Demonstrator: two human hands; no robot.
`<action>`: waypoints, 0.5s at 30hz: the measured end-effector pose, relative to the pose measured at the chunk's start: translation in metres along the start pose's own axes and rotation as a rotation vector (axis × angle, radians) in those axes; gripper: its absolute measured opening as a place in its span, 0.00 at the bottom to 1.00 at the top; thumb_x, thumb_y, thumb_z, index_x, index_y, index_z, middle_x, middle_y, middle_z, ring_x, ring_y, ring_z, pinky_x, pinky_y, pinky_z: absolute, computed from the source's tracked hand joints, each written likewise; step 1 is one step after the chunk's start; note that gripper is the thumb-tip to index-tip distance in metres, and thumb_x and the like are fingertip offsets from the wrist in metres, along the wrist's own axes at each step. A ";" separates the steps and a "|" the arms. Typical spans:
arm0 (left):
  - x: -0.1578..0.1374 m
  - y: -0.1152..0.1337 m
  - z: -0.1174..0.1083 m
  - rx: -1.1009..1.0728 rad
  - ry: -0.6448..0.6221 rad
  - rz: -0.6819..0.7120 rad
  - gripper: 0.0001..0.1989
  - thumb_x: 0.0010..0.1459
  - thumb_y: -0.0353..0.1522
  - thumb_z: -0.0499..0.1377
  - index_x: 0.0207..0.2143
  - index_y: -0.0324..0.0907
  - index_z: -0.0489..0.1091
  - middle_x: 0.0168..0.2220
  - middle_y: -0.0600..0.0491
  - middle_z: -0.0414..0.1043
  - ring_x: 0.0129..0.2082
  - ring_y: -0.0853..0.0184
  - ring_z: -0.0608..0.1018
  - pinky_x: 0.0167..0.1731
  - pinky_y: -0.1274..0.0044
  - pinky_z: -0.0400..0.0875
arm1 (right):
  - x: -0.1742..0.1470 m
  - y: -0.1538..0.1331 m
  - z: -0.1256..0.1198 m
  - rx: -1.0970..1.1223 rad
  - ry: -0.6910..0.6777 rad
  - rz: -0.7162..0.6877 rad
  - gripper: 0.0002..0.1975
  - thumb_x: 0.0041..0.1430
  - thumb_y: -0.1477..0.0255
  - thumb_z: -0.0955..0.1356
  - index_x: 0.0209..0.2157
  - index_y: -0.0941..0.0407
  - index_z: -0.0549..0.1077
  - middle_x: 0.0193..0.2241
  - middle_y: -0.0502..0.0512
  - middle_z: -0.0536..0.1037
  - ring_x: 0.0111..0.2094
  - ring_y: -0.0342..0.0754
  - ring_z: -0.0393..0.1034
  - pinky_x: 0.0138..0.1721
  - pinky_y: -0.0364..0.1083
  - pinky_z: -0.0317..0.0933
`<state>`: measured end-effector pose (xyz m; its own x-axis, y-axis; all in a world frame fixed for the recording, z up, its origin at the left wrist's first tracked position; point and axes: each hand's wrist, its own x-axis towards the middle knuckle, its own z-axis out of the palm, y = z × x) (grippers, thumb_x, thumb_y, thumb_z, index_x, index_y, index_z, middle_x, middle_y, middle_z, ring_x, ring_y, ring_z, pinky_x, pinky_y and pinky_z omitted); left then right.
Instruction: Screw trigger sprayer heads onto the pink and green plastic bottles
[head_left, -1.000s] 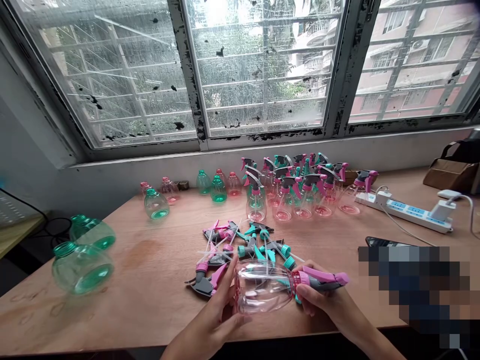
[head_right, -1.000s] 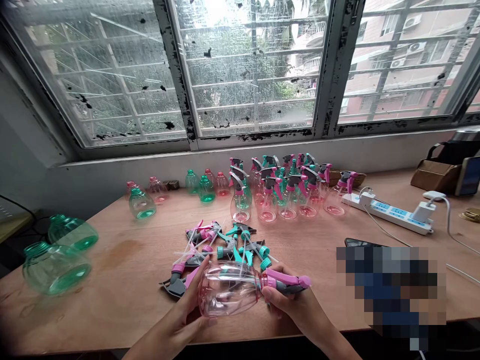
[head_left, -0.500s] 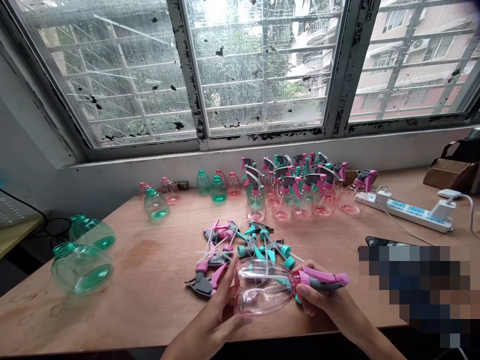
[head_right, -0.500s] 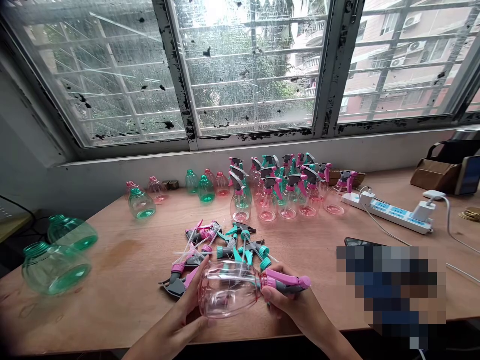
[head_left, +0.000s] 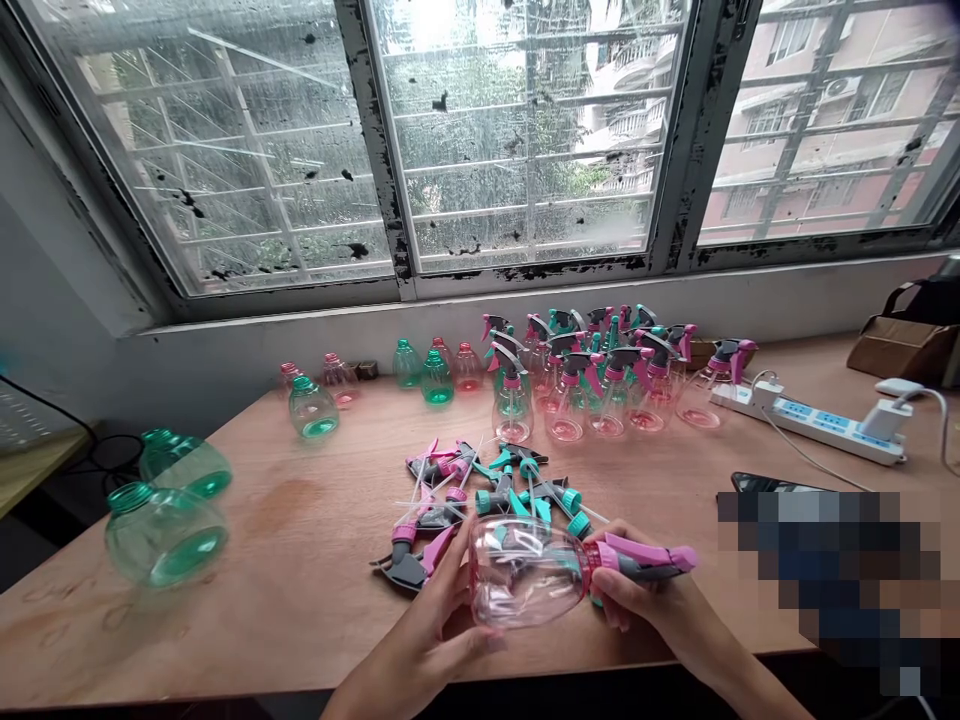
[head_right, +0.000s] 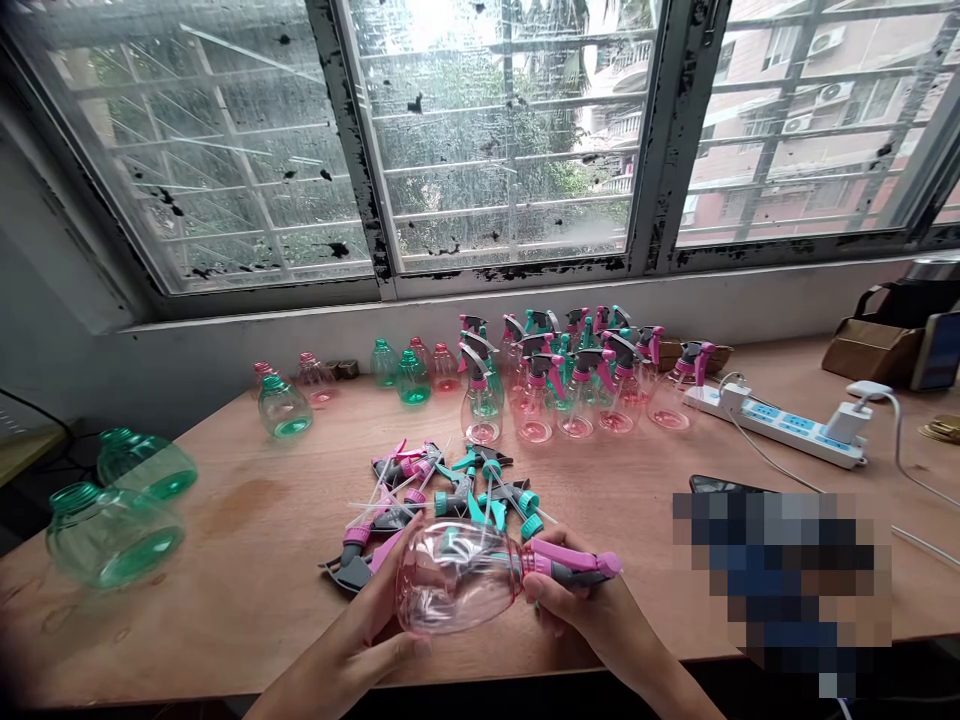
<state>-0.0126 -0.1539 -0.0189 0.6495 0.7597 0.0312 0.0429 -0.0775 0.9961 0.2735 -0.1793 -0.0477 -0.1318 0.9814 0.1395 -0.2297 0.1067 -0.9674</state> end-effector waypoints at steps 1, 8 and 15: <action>0.000 0.002 0.001 0.005 0.011 0.001 0.51 0.65 0.42 0.65 0.74 0.57 0.31 0.76 0.49 0.45 0.74 0.50 0.52 0.70 0.63 0.55 | 0.000 0.000 0.000 -0.004 -0.005 -0.012 0.12 0.60 0.58 0.76 0.35 0.51 0.76 0.21 0.44 0.72 0.20 0.42 0.64 0.23 0.40 0.59; -0.001 0.002 0.002 -0.013 0.021 -0.006 0.55 0.62 0.44 0.67 0.74 0.59 0.26 0.77 0.51 0.40 0.74 0.50 0.53 0.70 0.65 0.53 | 0.001 0.000 0.001 0.003 -0.002 -0.010 0.12 0.60 0.59 0.76 0.36 0.52 0.76 0.22 0.44 0.73 0.19 0.42 0.64 0.22 0.40 0.59; -0.001 0.000 -0.003 0.026 0.002 -0.021 0.50 0.64 0.42 0.66 0.75 0.56 0.35 0.78 0.53 0.37 0.76 0.51 0.43 0.72 0.64 0.46 | 0.000 0.000 0.000 -0.004 0.000 -0.009 0.12 0.61 0.59 0.76 0.36 0.52 0.76 0.21 0.44 0.73 0.20 0.41 0.64 0.23 0.40 0.59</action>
<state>-0.0151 -0.1530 -0.0188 0.6466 0.7628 0.0106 0.0765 -0.0787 0.9940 0.2733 -0.1789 -0.0478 -0.1300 0.9804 0.1481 -0.2269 0.1160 -0.9670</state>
